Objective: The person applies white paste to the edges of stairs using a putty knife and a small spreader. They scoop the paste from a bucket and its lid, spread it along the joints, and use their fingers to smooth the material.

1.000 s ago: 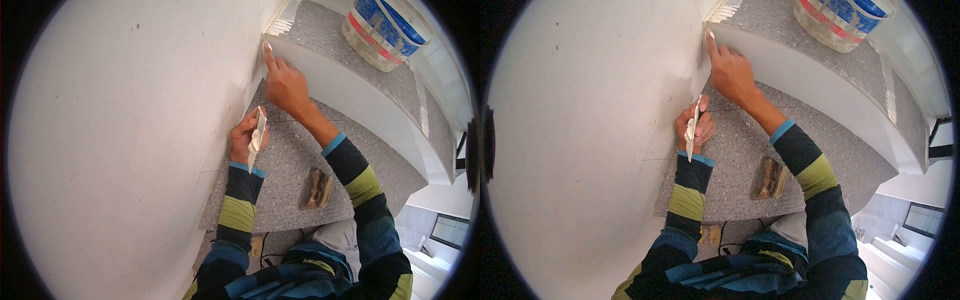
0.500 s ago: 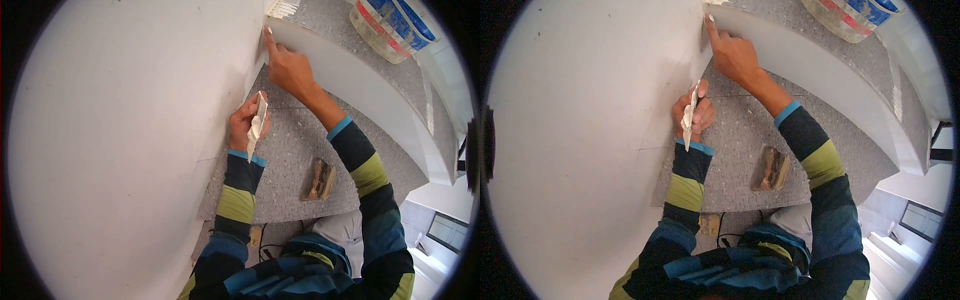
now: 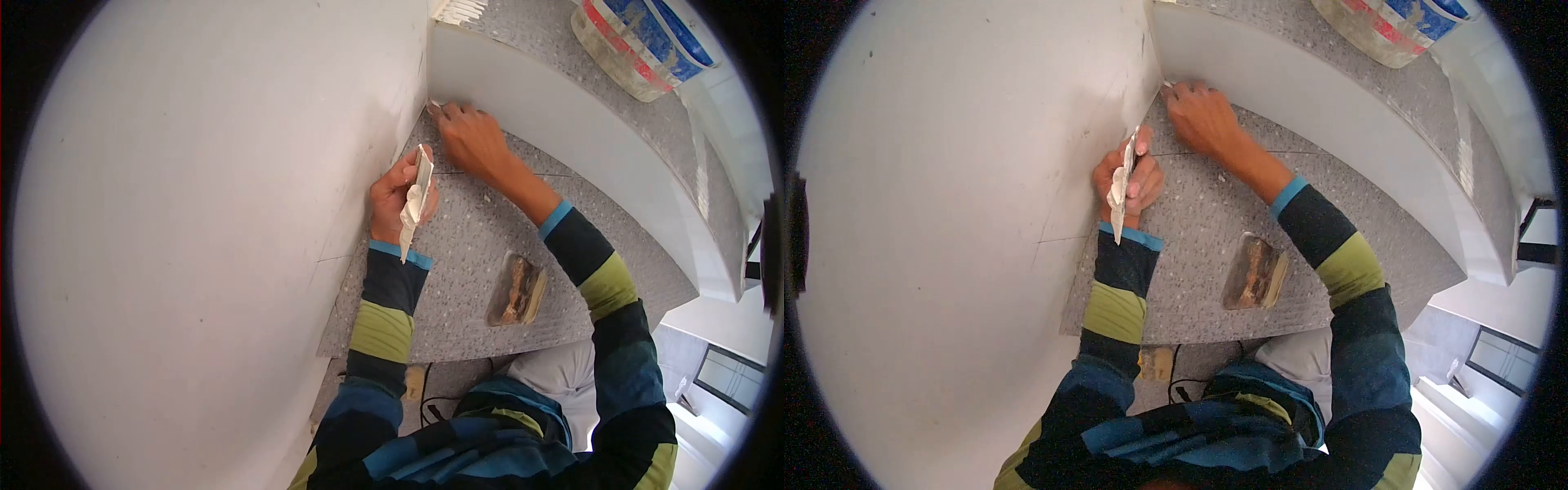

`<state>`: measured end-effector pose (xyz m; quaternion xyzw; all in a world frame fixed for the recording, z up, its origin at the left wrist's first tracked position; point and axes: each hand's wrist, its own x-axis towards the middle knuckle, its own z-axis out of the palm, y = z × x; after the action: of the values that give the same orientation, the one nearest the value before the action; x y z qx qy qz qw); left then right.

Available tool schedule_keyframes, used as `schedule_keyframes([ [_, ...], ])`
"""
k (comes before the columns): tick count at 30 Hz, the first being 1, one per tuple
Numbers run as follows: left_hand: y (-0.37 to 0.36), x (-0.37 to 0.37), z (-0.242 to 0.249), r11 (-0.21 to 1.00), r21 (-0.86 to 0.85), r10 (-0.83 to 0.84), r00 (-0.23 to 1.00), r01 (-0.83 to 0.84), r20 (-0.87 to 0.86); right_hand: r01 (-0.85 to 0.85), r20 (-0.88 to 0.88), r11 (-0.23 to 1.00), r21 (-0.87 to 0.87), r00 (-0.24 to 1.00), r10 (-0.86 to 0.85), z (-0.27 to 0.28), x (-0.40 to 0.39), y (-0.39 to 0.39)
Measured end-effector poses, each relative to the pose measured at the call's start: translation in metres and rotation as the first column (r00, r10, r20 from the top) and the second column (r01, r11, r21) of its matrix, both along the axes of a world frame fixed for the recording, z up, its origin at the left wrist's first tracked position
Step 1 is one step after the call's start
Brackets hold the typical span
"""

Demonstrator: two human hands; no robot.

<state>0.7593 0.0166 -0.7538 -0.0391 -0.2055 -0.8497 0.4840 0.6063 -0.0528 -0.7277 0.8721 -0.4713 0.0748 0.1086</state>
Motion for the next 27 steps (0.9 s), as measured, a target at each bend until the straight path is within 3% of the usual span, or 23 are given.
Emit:
schedule_keyframes([
  [5,0.001,-0.001,0.002,0.999,-0.004,-0.044,0.996,0.044,-0.076,-0.025,0.209,0.985,-0.170,0.976,0.061,0.008,-0.003,0.004],
  [6,0.005,-0.002,0.009,0.995,0.092,0.033,0.999,-0.031,-0.021,-0.029,0.207,0.984,-0.178,0.976,0.066,0.013,-0.005,0.007],
  [8,0.005,-0.006,0.021,0.979,0.171,0.111,0.993,-0.115,0.034,-0.049,0.434,0.996,-0.072,0.898,0.075,0.028,-0.011,0.018],
  [9,0.004,-0.008,0.026,0.956,0.218,0.158,0.969,-0.199,0.189,-0.054,0.430,0.995,-0.081,0.899,0.084,0.036,-0.015,0.025],
  [10,0.003,-0.011,0.028,0.924,0.254,0.190,0.920,-0.286,0.342,-0.148,0.605,0.988,0.040,0.790,0.094,0.044,-0.020,0.033],
  [11,0.001,-0.012,0.025,0.917,0.272,0.187,0.916,-0.292,0.356,-0.260,0.757,0.955,0.141,0.651,0.065,0.052,-0.023,0.042],
  [14,-0.004,-0.019,0.028,0.852,0.397,0.190,0.909,-0.341,0.371,-0.367,0.781,0.912,0.181,0.617,0.093,0.072,-0.028,0.063],
  [18,-0.003,-0.020,0.021,0.933,0.292,0.132,0.956,-0.209,0.263,-0.439,0.736,0.875,0.202,0.658,0.160,0.068,-0.032,0.079],
  [20,-0.001,-0.029,0.042,0.817,0.409,0.205,0.868,-0.406,0.453,-0.353,0.440,0.916,0.191,0.865,0.242,0.065,-0.040,0.082],
  [21,-0.004,-0.021,0.028,0.818,0.406,0.208,0.868,-0.407,0.450,-0.354,0.437,0.916,0.188,0.865,0.245,0.063,-0.046,0.082],
  [22,-0.010,-0.007,-0.001,0.939,0.313,0.106,0.985,-0.144,0.135,-0.365,0.389,0.918,0.158,0.877,0.282,0.063,-0.052,0.082],
  [23,-0.014,0.000,-0.017,0.987,0.128,-0.071,0.983,0.093,-0.168,-0.374,0.340,0.918,0.129,0.887,0.313,0.062,-0.055,0.083],
  [24,-0.013,-0.003,-0.012,0.987,0.124,-0.076,0.983,0.098,-0.169,-0.370,0.338,0.920,0.127,0.889,0.310,0.060,-0.057,0.084],
  [25,-0.009,-0.009,-0.002,0.969,0.231,0.070,0.994,-0.088,0.087,-0.359,0.437,0.926,0.118,0.856,0.276,0.059,-0.058,0.085],
  [26,-0.007,-0.014,0.008,0.914,0.281,0.186,0.919,-0.291,0.347,-0.347,0.529,0.931,0.109,0.814,0.241,0.060,-0.060,0.086],
  [27,-0.006,-0.018,0.010,0.921,0.263,0.175,0.910,-0.286,0.375,-0.342,0.523,0.933,0.108,0.818,0.239,0.064,-0.061,0.087],
])
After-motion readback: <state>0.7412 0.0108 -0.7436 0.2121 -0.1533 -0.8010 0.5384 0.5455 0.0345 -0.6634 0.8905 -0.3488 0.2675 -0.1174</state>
